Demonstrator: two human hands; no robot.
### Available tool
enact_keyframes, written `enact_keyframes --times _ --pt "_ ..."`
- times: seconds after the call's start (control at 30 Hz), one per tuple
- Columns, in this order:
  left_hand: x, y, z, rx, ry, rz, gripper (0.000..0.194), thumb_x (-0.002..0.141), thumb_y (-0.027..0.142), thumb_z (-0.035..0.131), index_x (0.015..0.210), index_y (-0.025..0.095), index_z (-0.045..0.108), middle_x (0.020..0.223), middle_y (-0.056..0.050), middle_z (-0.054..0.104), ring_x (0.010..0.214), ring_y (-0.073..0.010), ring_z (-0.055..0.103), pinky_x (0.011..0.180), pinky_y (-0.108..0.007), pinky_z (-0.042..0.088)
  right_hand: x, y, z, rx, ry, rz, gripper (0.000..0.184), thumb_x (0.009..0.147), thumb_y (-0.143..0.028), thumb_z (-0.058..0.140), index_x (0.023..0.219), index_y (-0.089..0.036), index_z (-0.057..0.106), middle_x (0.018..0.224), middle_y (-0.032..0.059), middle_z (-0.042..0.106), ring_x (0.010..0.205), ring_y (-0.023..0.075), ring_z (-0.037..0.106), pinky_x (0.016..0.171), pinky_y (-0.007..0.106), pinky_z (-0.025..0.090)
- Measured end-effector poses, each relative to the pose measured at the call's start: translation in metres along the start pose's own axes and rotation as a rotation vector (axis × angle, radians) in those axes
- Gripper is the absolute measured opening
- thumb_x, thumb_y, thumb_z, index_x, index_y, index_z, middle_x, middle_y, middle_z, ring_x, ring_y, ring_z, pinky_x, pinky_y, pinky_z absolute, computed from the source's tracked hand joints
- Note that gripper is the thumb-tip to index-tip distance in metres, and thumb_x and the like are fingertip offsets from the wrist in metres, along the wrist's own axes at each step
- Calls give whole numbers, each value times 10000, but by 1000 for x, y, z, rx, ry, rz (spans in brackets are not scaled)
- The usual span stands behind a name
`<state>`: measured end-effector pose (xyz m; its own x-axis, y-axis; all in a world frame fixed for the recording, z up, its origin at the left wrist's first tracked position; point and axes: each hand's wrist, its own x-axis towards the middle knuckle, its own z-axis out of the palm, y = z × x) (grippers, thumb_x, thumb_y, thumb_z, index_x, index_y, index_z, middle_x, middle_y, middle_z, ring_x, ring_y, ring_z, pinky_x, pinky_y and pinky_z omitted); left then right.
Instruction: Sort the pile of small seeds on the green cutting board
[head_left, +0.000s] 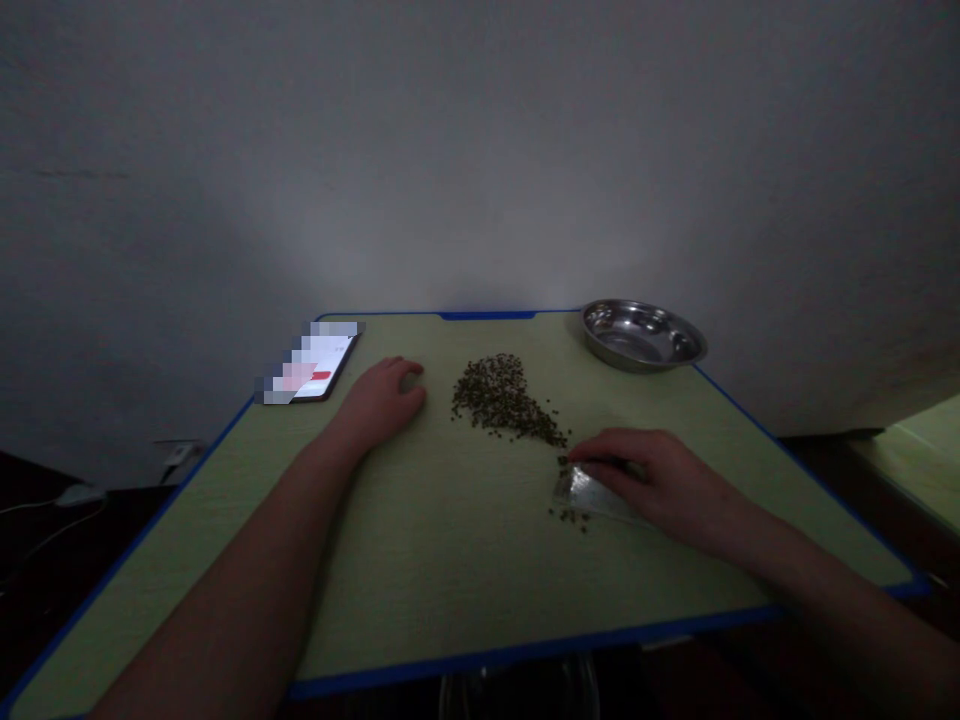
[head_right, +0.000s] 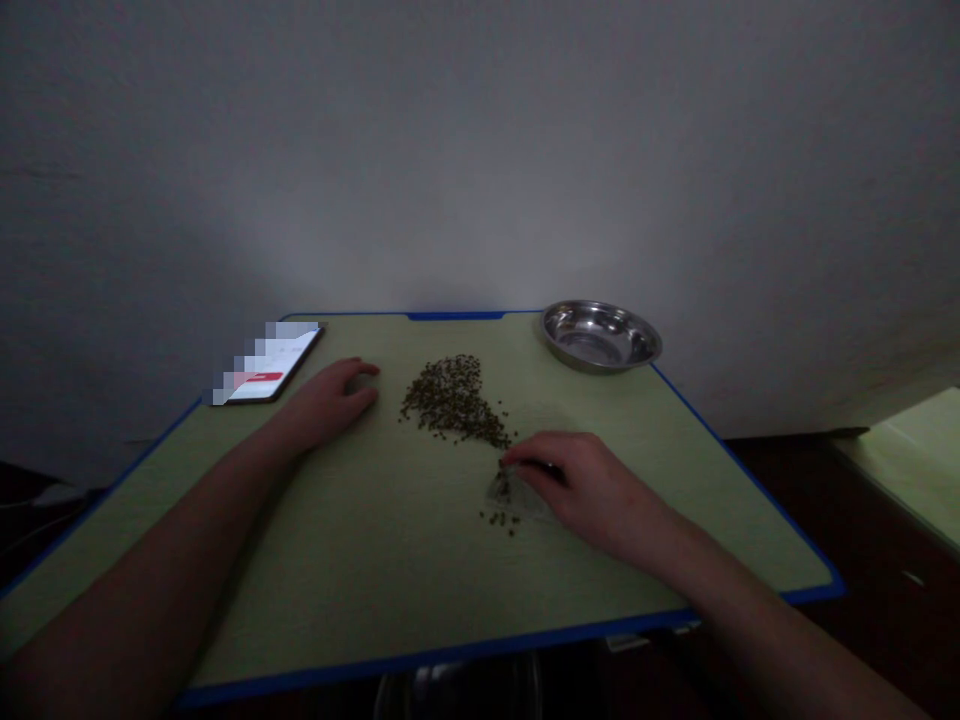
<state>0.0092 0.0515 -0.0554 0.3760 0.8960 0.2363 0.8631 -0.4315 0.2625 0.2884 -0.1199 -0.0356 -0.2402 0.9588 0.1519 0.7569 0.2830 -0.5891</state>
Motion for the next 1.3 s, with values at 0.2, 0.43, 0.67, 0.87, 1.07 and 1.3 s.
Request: enact_keyframes --times 0.2,0.43,0.67,0.87,1.07,1.3 --pt "0 1 -1 6 -18 2 437 757 331 423 1126 156 580 1207 -105 566 1143 -229 504 1015 -351 370 14 1 1 -51 30 -54 201 865 -204 501 982 -208 665 945 40 704 844 167 639 743 292 493" --pt "0 1 0 3 -3 -8 426 753 329 434 1122 174 580 1237 -91 554 1169 -225 487 1033 -361 353 3 5 -7 -83 -8 -73 218 881 -244 470 980 -218 663 916 45 698 814 171 638 724 298 497" --pt "0 2 1 1 0 4 432 750 308 428 1119 144 584 1202 -106 572 1137 -230 508 1014 -355 370 -17 10 -8 -78 4 28 223 882 -298 474 953 -215 668 944 48 701 849 190 644 738 317 513" --pt "-1 2 1 -12 -2 -1 442 757 316 429 1132 138 581 1231 -119 554 1161 -240 491 1022 -368 357 -25 6 -5 -58 -26 26 223 888 -323 476 971 -230 662 950 46 701 851 184 646 742 323 522" --pt "-1 2 1 -8 1 6 426 756 313 429 1119 152 583 1189 -108 578 1128 -236 515 1003 -364 376 -29 3 -3 -63 -15 -1 215 892 -286 466 959 -229 662 931 41 701 847 172 647 754 314 517" --pt "0 1 1 5 -1 -1 438 752 305 438 1124 128 587 1181 -119 578 1132 -240 510 1011 -356 368 -29 0 4 -69 20 -19 212 893 -253 458 977 -226 651 934 35 700 840 159 645 745 302 515"
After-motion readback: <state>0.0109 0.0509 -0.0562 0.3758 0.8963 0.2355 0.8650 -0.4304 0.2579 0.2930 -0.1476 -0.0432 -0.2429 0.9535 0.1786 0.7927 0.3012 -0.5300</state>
